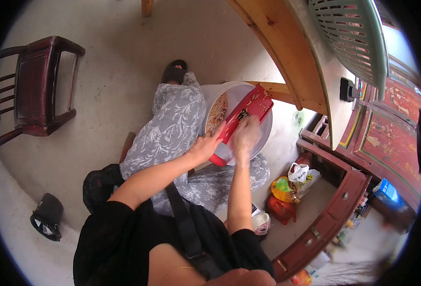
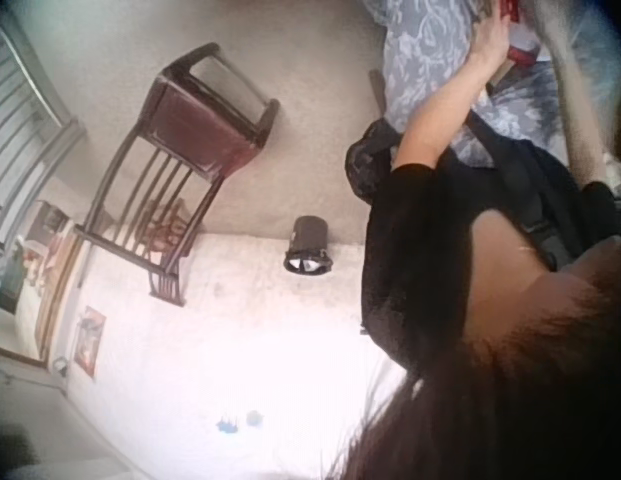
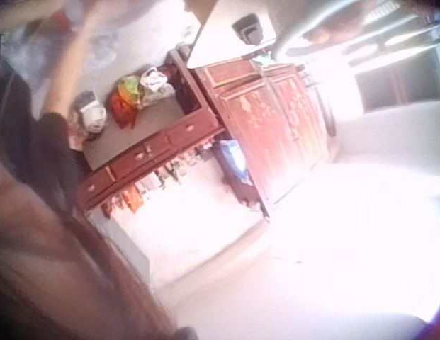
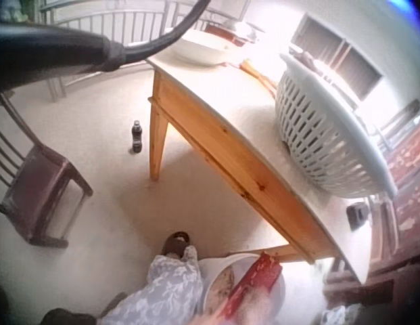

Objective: The person wearing plastic gloves uses a mandoline slicer to grate sweet potatoes into a white bucket, reaching for more potatoes from a basket on a table.

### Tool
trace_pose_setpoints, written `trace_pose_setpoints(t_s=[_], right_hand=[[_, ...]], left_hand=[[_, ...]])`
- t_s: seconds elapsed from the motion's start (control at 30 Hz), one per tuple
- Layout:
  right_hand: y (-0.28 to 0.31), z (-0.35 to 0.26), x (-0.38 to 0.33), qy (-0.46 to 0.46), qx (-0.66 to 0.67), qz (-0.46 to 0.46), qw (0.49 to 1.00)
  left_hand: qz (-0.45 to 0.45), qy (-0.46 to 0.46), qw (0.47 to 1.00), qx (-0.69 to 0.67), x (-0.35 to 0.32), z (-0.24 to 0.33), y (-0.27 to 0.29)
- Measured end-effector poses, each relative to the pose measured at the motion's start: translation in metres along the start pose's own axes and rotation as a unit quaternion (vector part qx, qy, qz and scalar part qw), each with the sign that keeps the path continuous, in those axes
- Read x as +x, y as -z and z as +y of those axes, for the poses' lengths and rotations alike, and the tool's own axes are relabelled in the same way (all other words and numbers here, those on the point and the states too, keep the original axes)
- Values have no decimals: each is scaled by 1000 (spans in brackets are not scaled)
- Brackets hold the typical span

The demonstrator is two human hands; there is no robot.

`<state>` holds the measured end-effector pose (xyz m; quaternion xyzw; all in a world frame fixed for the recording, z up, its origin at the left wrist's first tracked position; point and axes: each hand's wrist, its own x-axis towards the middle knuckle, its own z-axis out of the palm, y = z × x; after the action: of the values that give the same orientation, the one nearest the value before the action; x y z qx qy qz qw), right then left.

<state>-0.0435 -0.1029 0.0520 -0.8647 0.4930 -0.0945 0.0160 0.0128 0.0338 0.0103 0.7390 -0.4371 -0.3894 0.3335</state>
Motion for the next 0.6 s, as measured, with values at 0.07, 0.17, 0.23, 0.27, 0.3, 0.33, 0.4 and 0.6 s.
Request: trace_pose_setpoints(t_s=[0.07,0.17,0.23,0.27,0.3,0.33,0.4,0.6], right_hand=[[-1,-8,-19,-6,2,1,1000],[-18,14,21,-19,-13,70,997],[-12,5,30,-62,10,78,995],[-15,5,19,-31,4,75,997],[-20,10,6,1,-1,78,997],[-19,10,-6,35,-9,80,996],[-12,-2,-10,-2,-16,48,999],[-5,17,44,-65,-64,13,996]], left_hand=[[5,-2,1000,-1,4,0,2],[10,-15,999,-29,3,3,-3],[-4,-6,999,-35,3,-1,-5],[-7,-1,999,-38,2,-3,-4],[-14,3,999,-32,4,-3,0],[-21,7,999,-28,3,0,3],[-9,7,1000,-22,4,-1,2],[7,-15,1000,-22,3,1,-4]])
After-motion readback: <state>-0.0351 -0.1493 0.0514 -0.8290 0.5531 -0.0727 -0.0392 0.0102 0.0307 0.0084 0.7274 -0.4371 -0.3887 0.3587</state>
